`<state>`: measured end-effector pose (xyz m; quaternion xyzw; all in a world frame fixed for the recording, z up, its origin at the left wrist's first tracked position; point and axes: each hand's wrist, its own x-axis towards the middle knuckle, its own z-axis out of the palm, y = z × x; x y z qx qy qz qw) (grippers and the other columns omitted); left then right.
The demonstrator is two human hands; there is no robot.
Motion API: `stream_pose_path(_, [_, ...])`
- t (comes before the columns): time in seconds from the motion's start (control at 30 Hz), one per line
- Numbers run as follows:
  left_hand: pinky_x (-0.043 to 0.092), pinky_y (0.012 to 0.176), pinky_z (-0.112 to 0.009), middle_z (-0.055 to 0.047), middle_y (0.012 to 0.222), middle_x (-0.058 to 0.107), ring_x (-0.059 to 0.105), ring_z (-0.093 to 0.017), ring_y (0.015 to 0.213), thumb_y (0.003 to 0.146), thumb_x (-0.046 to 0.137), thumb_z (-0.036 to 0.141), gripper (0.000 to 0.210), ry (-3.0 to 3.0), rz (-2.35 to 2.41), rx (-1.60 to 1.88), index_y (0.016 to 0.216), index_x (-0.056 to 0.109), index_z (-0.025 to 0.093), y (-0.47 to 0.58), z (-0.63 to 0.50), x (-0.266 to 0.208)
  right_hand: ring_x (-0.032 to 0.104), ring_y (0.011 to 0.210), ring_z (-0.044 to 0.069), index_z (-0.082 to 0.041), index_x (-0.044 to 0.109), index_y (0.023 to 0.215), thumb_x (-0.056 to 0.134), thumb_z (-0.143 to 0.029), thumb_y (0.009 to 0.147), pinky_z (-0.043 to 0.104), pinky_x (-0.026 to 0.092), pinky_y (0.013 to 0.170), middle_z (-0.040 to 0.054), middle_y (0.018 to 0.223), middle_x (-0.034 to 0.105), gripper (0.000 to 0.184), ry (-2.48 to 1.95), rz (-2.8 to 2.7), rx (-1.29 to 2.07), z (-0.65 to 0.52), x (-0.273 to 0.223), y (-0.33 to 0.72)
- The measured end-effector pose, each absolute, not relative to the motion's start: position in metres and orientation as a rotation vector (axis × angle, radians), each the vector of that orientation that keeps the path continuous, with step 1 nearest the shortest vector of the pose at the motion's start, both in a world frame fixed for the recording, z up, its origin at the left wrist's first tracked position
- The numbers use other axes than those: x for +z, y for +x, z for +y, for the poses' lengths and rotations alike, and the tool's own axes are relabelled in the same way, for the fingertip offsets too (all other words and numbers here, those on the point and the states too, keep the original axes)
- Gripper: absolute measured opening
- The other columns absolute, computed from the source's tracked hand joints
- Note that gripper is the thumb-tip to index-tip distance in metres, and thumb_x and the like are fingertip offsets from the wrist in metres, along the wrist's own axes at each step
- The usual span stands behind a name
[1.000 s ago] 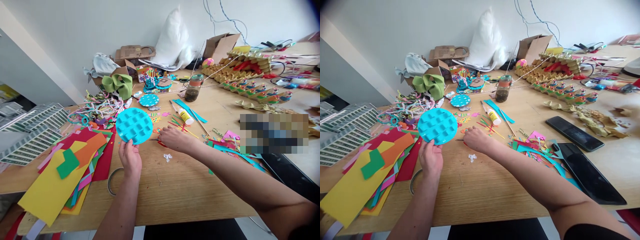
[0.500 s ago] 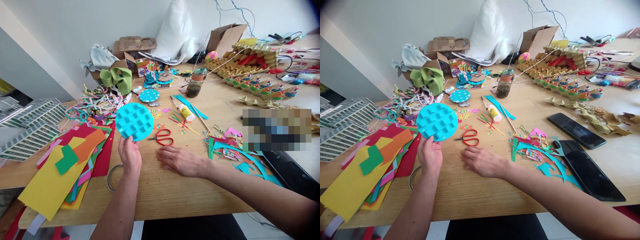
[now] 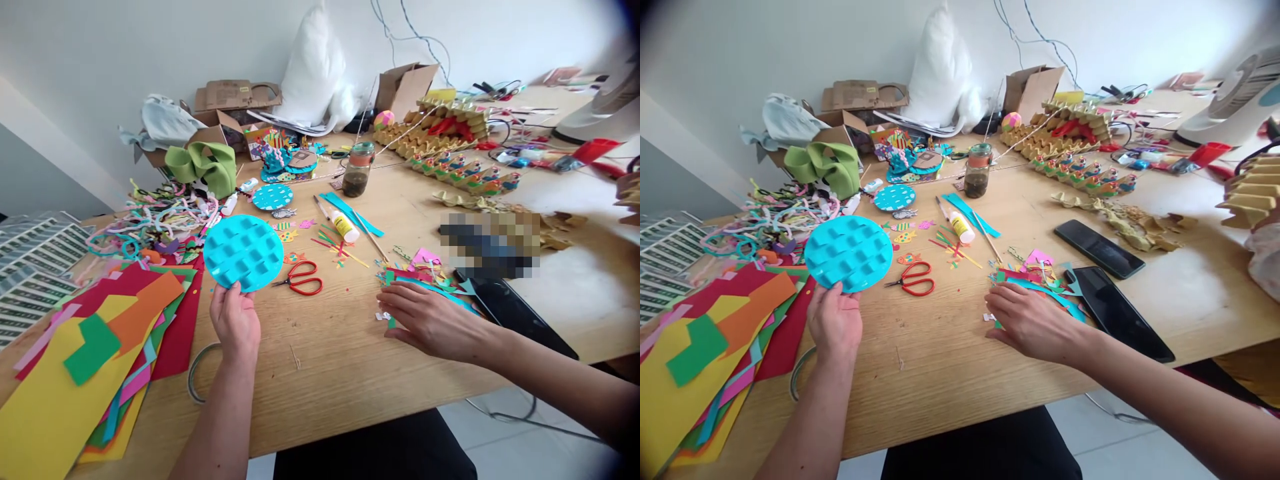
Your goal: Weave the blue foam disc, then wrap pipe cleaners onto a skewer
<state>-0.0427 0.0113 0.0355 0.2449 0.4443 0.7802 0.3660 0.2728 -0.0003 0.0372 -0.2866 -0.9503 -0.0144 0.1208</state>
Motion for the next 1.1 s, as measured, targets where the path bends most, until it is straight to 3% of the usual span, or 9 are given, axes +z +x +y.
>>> stream_pose_path(0.13, [0.049, 0.072, -0.031, -0.004, 0.09, 0.068, 0.063, -0.017, 0.082, 0.067, 0.059, 0.017, 0.017, 0.659, 1.139, 2.003, 0.084, 0.062, 0.019, -0.042, 0.013, 0.034, 0.05, 0.115, 0.028, -0.011, 0.054, 0.122, 0.048, -0.042, 0.089, 0.045, 0.039, 0.099, 0.0152, 0.123, 0.057, 0.046, -0.866, -2.822, 0.009, 0.009, 0.038, 0.249])
stream_pose_path(0.3, [0.048, 0.069, -0.03, -0.005, 0.091, 0.068, 0.063, -0.018, 0.083, 0.066, 0.06, 0.019, 0.017, 0.656, 1.177, 1.993, 0.083, 0.062, 0.019, -0.042, 0.013, 0.033, 0.047, 0.119, 0.028, -0.009, 0.047, 0.129, 0.045, -0.048, 0.089, 0.048, 0.032, 0.105, 0.0158, 0.126, 0.054, 0.056, -0.822, -2.844, 0.081, 0.023, 0.027, 0.231])
stream_pose_path(0.5, [0.048, 0.07, -0.032, -0.005, 0.091, 0.067, 0.063, -0.019, 0.084, 0.065, 0.059, 0.019, 0.016, 0.639, 1.212, 1.974, 0.081, 0.061, 0.018, -0.041, 0.013, 0.035, 0.048, 0.115, 0.029, -0.015, 0.062, 0.106, 0.05, -0.041, 0.088, 0.051, 0.03, 0.104, 0.0109, 0.105, 0.065, 0.035, -0.938, -2.817, 0.049, 0.012, 0.035, 0.271])
stream_pose_path(0.73, [0.048, 0.07, -0.032, -0.005, 0.091, 0.067, 0.063, -0.02, 0.084, 0.065, 0.058, 0.018, 0.018, 0.677, 1.204, 1.981, 0.083, 0.062, 0.018, -0.04, 0.013, 0.034, 0.052, 0.103, 0.024, -0.017, 0.062, 0.099, 0.043, -0.015, 0.09, 0.043, 0.043, 0.09, 0.0097, 0.099, 0.064, 0.021, -1.083, -2.621, 0.072, 0.003, 0.033, 0.287])
stream_pose_path(0.97, [0.048, 0.07, -0.033, -0.005, 0.089, 0.067, 0.062, -0.019, 0.084, 0.065, 0.058, 0.018, 0.018, 0.699, 1.23, 1.953, 0.082, 0.061, 0.019, -0.039, 0.013, 0.034, 0.053, 0.093, 0.024, -0.018, 0.059, 0.079, 0.047, -0.02, 0.089, 0.042, 0.046, 0.081, 0.0092, 0.084, 0.063, 0.016, -1.299, -2.435, 0.071, 0.006, 0.032, 0.293])
stream_pose_path(1.1, [0.048, 0.069, -0.032, -0.005, 0.089, 0.067, 0.062, -0.02, 0.084, 0.066, 0.057, 0.017, 0.019, 0.722, 1.246, 1.952, 0.084, 0.062, 0.019, -0.038, 0.014, 0.034, 0.052, 0.105, 0.027, -0.016, 0.062, 0.092, 0.049, -0.026, 0.089, 0.045, 0.044, 0.089, 0.0116, 0.101, 0.063, 0.017, -1.291, -2.505, 0.025, -0.005, 0.031, 0.288])
